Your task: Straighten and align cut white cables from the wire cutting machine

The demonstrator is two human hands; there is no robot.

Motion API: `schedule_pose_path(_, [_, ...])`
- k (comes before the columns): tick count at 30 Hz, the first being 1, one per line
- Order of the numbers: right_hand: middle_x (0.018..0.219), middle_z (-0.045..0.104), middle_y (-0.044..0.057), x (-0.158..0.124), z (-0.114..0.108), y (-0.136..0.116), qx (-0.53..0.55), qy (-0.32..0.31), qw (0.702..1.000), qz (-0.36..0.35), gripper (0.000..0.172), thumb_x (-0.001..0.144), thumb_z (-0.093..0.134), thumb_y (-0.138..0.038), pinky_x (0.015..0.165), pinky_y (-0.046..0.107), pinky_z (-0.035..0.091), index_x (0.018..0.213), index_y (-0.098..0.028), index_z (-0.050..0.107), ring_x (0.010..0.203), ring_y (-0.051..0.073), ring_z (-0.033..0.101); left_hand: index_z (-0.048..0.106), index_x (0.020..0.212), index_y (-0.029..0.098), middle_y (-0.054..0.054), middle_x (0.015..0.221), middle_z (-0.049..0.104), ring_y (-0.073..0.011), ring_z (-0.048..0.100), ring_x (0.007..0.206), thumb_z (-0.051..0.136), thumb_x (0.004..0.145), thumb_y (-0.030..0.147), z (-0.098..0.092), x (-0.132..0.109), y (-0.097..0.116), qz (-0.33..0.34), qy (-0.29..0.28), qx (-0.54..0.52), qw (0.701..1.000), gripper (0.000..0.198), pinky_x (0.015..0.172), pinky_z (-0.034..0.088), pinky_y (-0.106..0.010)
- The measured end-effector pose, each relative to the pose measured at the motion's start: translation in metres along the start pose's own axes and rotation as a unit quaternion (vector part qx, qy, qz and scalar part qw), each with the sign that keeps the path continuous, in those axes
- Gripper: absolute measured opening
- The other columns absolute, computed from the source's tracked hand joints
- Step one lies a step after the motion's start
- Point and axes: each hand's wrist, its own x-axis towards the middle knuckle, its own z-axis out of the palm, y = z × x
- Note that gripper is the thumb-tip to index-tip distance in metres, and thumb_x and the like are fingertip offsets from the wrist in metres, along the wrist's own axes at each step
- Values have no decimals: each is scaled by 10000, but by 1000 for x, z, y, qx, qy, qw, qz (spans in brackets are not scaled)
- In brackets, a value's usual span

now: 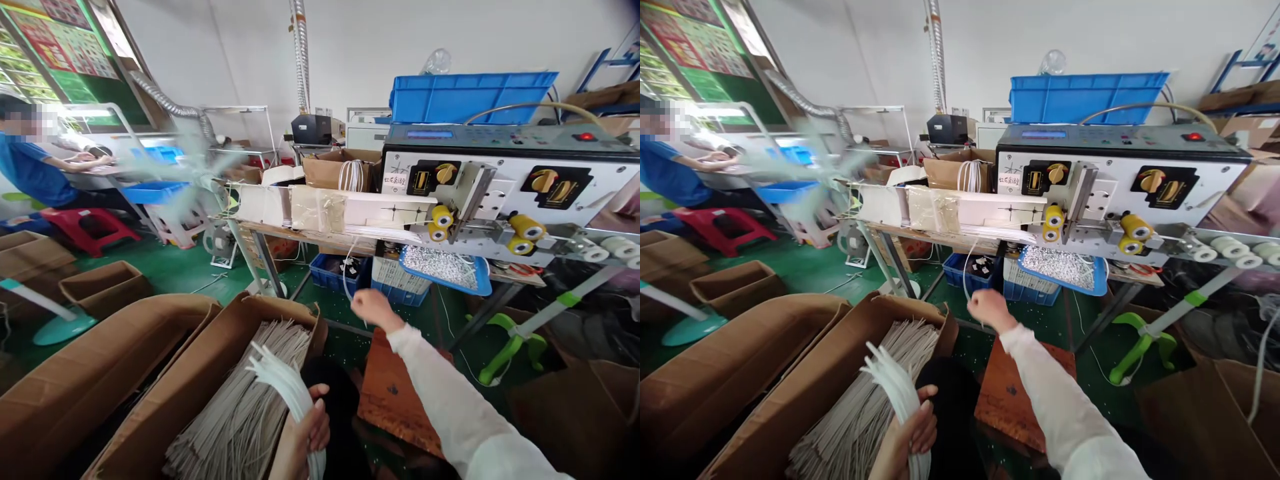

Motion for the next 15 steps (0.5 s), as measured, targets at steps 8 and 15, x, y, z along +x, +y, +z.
schedule_pose_path(8, [607,543,-25,-163,5,50,224,-217,946,-84,186,828,522,-202,558,221,321,690,-163,641,573,103,478,577,1069,118,116,443,334,-42,237,366,772,694,492,64,14,-24,-120,-191,94,970,565,409,226,-207])
schedule_pose_path(15, [998,562,69,-226,-57,82,432,-130,891,-40,307,907,576,-345,597,227,414,672,-149,594,721,114,531,449,673,194,79,420,347,-74,300,373,665,732,533,111,33,-81,-181,-249,264,914,407,414,300,-231])
